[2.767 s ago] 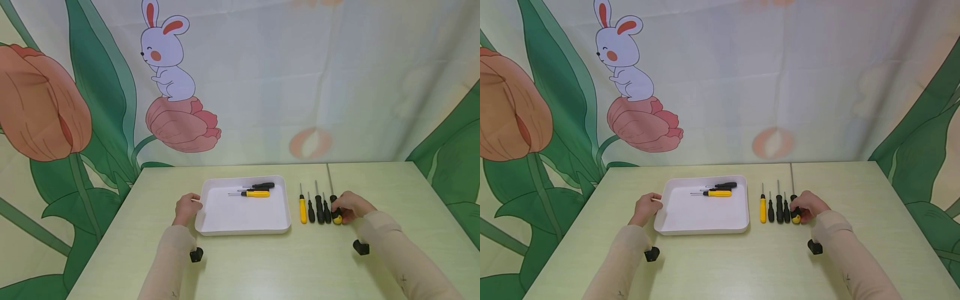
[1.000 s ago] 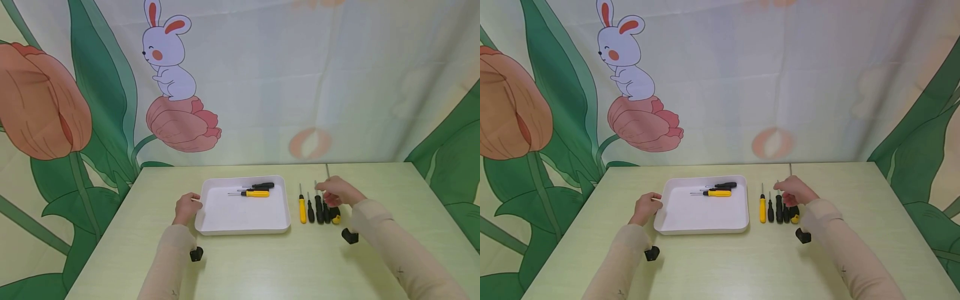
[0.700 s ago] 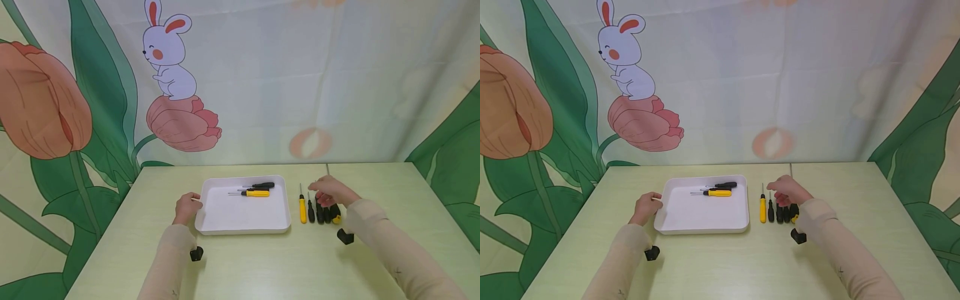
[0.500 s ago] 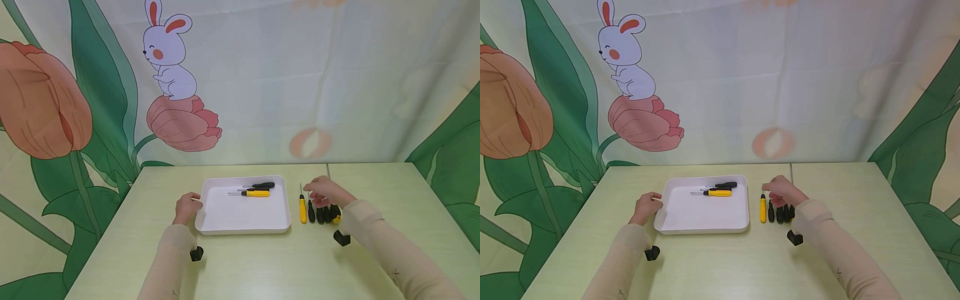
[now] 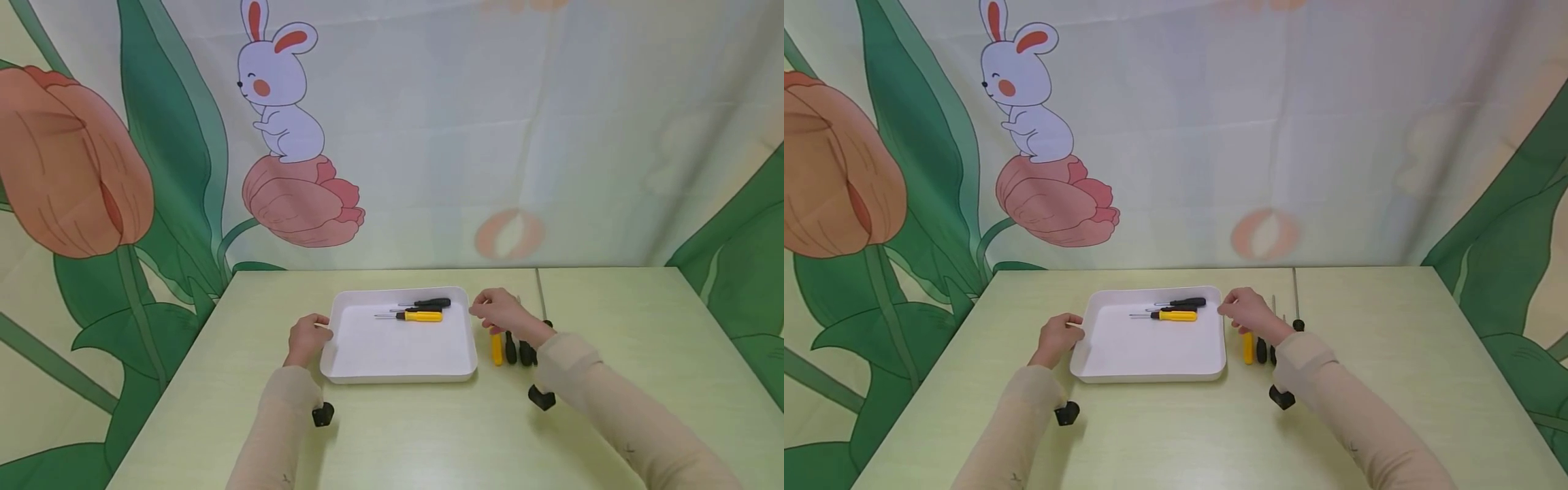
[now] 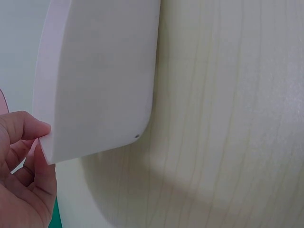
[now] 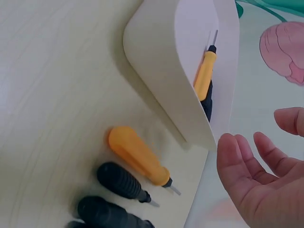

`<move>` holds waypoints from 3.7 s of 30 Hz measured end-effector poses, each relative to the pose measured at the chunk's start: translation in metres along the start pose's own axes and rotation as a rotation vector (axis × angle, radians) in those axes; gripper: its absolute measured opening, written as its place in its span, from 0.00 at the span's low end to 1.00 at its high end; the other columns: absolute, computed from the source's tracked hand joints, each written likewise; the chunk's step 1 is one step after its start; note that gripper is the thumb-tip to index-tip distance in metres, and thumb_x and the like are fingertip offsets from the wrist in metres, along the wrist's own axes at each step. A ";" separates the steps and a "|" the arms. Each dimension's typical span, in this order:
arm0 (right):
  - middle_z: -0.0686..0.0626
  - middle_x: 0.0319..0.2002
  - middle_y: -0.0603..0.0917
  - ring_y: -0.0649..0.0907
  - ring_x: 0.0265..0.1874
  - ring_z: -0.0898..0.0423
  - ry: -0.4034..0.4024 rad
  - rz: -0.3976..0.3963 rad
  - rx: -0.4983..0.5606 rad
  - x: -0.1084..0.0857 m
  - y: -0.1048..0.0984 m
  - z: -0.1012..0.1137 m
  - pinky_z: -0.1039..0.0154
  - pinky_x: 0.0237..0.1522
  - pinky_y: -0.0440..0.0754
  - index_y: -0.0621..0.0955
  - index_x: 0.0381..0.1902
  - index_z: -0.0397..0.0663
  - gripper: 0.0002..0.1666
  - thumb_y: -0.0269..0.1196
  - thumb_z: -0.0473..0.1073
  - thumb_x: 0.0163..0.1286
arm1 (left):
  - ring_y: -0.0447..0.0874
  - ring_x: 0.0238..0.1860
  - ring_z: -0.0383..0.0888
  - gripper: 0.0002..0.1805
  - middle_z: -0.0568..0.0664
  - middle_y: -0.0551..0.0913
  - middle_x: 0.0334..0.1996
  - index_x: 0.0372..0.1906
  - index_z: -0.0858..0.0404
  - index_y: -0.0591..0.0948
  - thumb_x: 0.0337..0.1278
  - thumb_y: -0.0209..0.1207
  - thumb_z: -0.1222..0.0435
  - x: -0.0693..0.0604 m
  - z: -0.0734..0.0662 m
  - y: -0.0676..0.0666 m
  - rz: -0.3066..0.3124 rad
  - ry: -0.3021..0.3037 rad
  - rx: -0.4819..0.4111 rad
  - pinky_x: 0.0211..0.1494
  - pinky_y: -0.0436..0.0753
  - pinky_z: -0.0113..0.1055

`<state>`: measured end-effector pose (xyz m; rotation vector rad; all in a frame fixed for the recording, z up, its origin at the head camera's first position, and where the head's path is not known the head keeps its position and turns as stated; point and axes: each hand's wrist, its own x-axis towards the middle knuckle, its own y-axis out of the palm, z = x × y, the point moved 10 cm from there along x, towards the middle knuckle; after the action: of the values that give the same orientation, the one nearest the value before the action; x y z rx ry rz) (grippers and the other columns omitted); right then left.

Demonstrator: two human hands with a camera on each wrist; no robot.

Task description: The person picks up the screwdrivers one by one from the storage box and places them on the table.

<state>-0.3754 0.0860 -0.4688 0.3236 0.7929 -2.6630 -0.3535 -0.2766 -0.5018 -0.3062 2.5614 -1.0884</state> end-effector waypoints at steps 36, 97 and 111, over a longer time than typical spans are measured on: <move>0.43 0.60 0.69 0.67 0.60 0.46 -0.260 -0.124 -0.543 0.021 0.076 0.033 0.53 0.60 0.63 0.69 0.58 0.44 0.28 0.56 0.42 0.58 | 0.75 0.38 0.49 0.16 0.57 0.79 0.40 0.45 0.63 0.76 0.47 0.53 0.67 -0.001 0.001 -0.001 -0.001 -0.004 0.007 0.35 0.72 0.35; 0.47 0.44 0.74 0.72 0.41 0.53 -0.262 -0.110 -0.661 0.032 0.101 0.037 0.58 0.50 0.72 0.72 0.54 0.46 0.22 0.55 0.34 0.60 | 0.75 0.38 0.49 0.15 0.57 0.80 0.39 0.43 0.63 0.77 0.46 0.54 0.67 0.004 0.004 0.000 -0.021 0.002 0.008 0.38 0.72 0.37; 0.46 0.37 0.75 0.74 0.31 0.53 -0.234 -0.187 -0.608 0.041 0.107 0.031 0.58 0.39 0.75 0.73 0.49 0.43 0.22 0.60 0.32 0.53 | 0.76 0.39 0.50 0.15 0.58 0.80 0.40 0.44 0.64 0.76 0.47 0.53 0.67 0.002 0.004 -0.001 -0.018 -0.013 0.001 0.39 0.72 0.38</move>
<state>-0.3755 -0.0261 -0.5081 -0.2218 1.5412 -2.3964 -0.3534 -0.2799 -0.5042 -0.3349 2.5520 -1.0900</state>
